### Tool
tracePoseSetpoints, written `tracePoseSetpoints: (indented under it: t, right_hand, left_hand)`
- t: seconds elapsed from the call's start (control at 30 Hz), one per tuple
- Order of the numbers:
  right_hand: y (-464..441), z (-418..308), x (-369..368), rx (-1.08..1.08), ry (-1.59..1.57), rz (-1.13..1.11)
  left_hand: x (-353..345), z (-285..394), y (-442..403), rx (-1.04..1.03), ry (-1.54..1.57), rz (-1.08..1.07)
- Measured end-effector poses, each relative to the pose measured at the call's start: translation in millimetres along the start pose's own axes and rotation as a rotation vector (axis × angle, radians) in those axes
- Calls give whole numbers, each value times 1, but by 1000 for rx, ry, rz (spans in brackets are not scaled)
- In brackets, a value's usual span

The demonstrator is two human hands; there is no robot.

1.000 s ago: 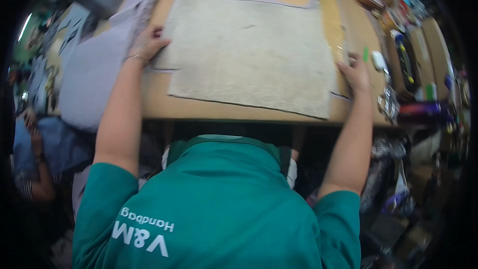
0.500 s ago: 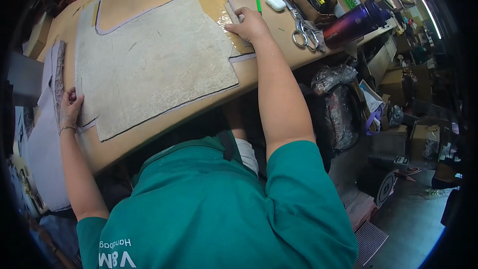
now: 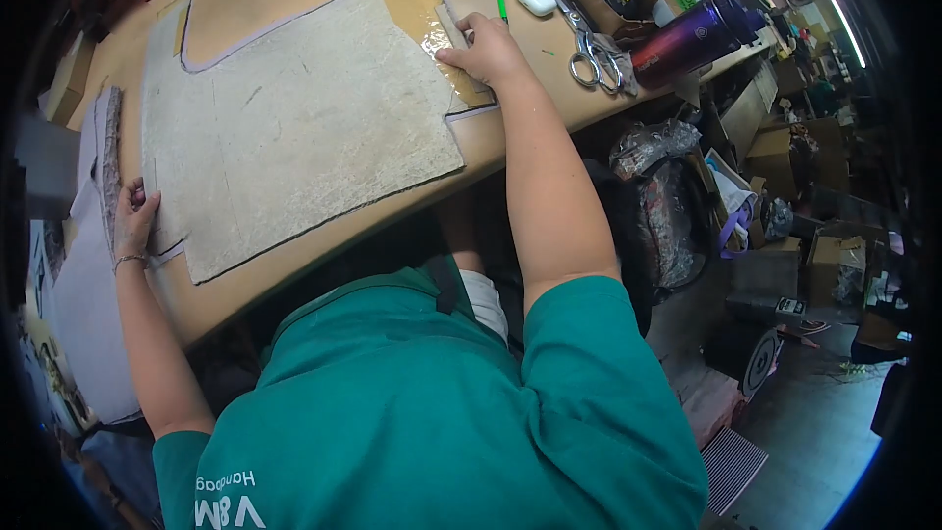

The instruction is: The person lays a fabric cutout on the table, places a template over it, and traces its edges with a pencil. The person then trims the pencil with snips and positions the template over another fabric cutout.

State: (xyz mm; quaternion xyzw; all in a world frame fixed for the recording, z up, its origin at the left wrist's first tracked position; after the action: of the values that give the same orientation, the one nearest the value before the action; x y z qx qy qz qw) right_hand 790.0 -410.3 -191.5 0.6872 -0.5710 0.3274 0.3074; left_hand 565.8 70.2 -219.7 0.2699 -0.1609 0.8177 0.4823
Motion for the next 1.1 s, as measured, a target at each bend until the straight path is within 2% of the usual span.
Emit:
tracePoseSetpoints:
  t: [0.33, 0.5, 0.93, 1.1]
  right_hand:
    - [-4, 6, -1, 73, 16, 14]
    - [-5, 6, 0, 137, 25, 22]
    - [-2, 7, -3, 135, -84, 33]
    - [-2, 5, -1, 126, -58, 16]
  left_hand:
    - [-2, 8, 4, 46, -26, 13]
    - [-2, 7, 6, -14, -43, 73]
    - [-1, 43, 20, 27, -212, 125]
    - [-2, 44, 21, 25, -136, 135]
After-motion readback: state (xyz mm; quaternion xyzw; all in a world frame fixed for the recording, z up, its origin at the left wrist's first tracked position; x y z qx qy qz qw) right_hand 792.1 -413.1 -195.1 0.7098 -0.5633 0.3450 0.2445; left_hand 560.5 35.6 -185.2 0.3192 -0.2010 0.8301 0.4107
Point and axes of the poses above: each hand's wrist, its own y-axis away from the middle knuckle, its own x-axis out of the back of the hand, z = x × y, the point moved 3 cm from there along -y, towards the middle knuckle, and after that the axes turned 4 degrees about -x, right-handed, at the moved point
